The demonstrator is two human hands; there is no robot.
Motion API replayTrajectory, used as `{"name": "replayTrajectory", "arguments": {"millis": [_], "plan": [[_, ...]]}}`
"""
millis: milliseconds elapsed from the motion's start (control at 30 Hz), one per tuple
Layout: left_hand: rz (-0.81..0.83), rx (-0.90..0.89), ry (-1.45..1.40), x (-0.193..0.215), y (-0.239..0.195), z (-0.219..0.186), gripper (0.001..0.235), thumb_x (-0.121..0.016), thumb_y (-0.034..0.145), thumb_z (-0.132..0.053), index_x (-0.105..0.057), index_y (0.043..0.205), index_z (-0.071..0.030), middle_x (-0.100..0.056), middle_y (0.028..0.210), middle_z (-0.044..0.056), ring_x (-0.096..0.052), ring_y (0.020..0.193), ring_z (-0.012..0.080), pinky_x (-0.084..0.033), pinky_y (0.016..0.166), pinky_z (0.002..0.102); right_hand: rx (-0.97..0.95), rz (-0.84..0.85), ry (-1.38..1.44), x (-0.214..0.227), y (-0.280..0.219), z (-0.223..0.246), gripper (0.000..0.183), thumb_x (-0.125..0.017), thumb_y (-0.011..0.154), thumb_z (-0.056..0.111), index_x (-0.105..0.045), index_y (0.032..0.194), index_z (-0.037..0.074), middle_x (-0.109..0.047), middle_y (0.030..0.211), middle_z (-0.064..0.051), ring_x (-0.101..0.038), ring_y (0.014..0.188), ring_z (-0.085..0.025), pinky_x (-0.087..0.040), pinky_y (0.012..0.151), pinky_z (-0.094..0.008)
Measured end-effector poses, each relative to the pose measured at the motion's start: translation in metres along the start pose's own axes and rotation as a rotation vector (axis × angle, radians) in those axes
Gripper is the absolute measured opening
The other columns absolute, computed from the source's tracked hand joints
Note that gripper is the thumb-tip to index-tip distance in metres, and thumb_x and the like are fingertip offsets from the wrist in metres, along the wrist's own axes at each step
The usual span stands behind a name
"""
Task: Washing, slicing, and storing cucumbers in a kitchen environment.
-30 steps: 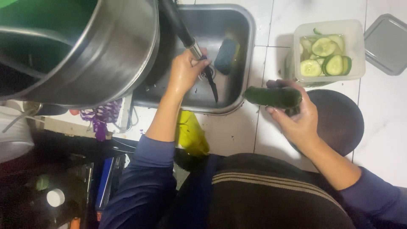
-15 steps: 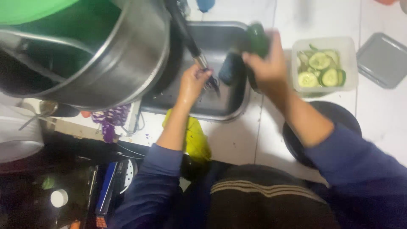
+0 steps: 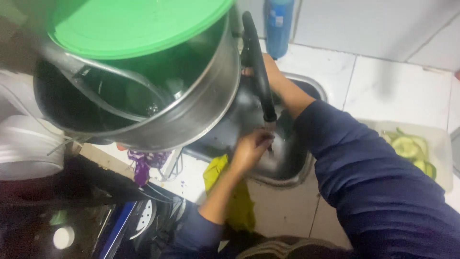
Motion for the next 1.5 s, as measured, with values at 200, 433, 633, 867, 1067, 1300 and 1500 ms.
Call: {"name": "replayTrajectory", "arguments": {"millis": [200, 433, 633, 867, 1067, 1300, 1500], "plan": [[0.028, 0.155, -0.444, -0.032, 0.009, 0.067, 0.018, -0.067, 0.096, -0.012, -0.066, 0.114, -0.006, -0.073, 0.097, 0.007, -0.073, 0.086, 0.0157, -0.058, 0.079, 0.031, -0.208, -0.070, -0.344, 0.005, 0.028, -0.015, 0.045, -0.079, 0.090, 0.033, -0.072, 0.124, 0.004, -0.072, 0.116, -0.025, -0.067, 0.113, -0.042, -0.052, 0.096, -0.047], [-0.012, 0.095, -0.437, -0.024, 0.021, 0.072, 0.011, -0.067, 0.098, -0.008, -0.068, 0.108, -0.003, -0.068, 0.100, 0.006, -0.066, 0.091, 0.0142, -0.055, 0.082, 0.031, 0.213, 0.116, -0.269, -0.018, 0.013, -0.018, 0.081, -0.087, 0.079, 0.034, -0.052, 0.144, 0.001, -0.053, 0.144, -0.031, -0.053, 0.132, -0.045, -0.042, 0.111, -0.045], [-0.037, 0.209, -0.282, 0.009, 0.020, 0.045, 0.016, -0.069, 0.094, -0.013, -0.072, 0.108, -0.005, -0.073, 0.096, 0.005, -0.067, 0.085, 0.0143, -0.055, 0.077, 0.031, 0.032, 0.295, -0.416, -0.012, -0.002, -0.018, 0.098, -0.083, 0.075, 0.030, -0.037, 0.159, 0.013, -0.054, 0.145, -0.027, -0.055, 0.129, -0.043, -0.045, 0.109, -0.044], [-0.089, 0.239, -0.147, 0.036, -0.010, 0.021, 0.024, -0.075, 0.089, -0.016, -0.074, 0.110, -0.005, -0.075, 0.088, 0.006, -0.066, 0.081, 0.0139, -0.053, 0.075, 0.030, 0.106, 0.200, -0.336, 0.005, -0.033, 0.000, 0.101, -0.086, 0.072, 0.024, -0.035, 0.159, 0.020, -0.063, 0.131, -0.028, -0.063, 0.115, -0.046, -0.048, 0.100, -0.046], [-0.128, 0.303, 0.113, 0.042, -0.016, 0.068, 0.027, -0.082, 0.090, -0.020, -0.070, 0.102, 0.002, -0.070, 0.080, 0.008, -0.062, 0.072, 0.0144, -0.052, 0.070, 0.031, -0.302, -0.112, 0.119, 0.023, -0.036, -0.021, 0.051, -0.083, 0.088, 0.039, -0.067, 0.120, 0.004, -0.075, 0.102, -0.013, -0.071, 0.074, -0.027, -0.059, 0.071, -0.039], [-0.154, 0.270, -0.313, 0.048, -0.014, 0.045, 0.017, -0.070, 0.094, -0.011, -0.069, 0.107, 0.000, -0.070, 0.086, 0.001, -0.061, 0.078, 0.0090, -0.051, 0.069, 0.028, -0.202, -0.227, 0.258, 0.011, -0.012, -0.045, 0.040, -0.078, 0.088, 0.031, -0.070, 0.114, 0.002, -0.074, 0.099, -0.015, -0.073, 0.077, -0.024, -0.063, 0.064, -0.041], [-0.129, 0.211, -0.212, 0.044, -0.011, 0.058, 0.012, -0.073, 0.092, -0.009, -0.070, 0.100, 0.000, -0.072, 0.085, 0.003, -0.065, 0.080, 0.0099, -0.053, 0.073, 0.027, -0.004, -0.307, -0.401, 0.000, 0.016, -0.018, 0.042, -0.081, 0.082, 0.025, -0.068, 0.113, 0.001, -0.070, 0.106, -0.028, -0.067, 0.098, -0.047, -0.053, 0.084, -0.053]]}}
Point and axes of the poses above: each hand's wrist, its own y-axis towards the middle knuckle, its own x-axis out of the back of the hand, z = x × y, the point moved 10 cm from there along y, towards the middle knuckle
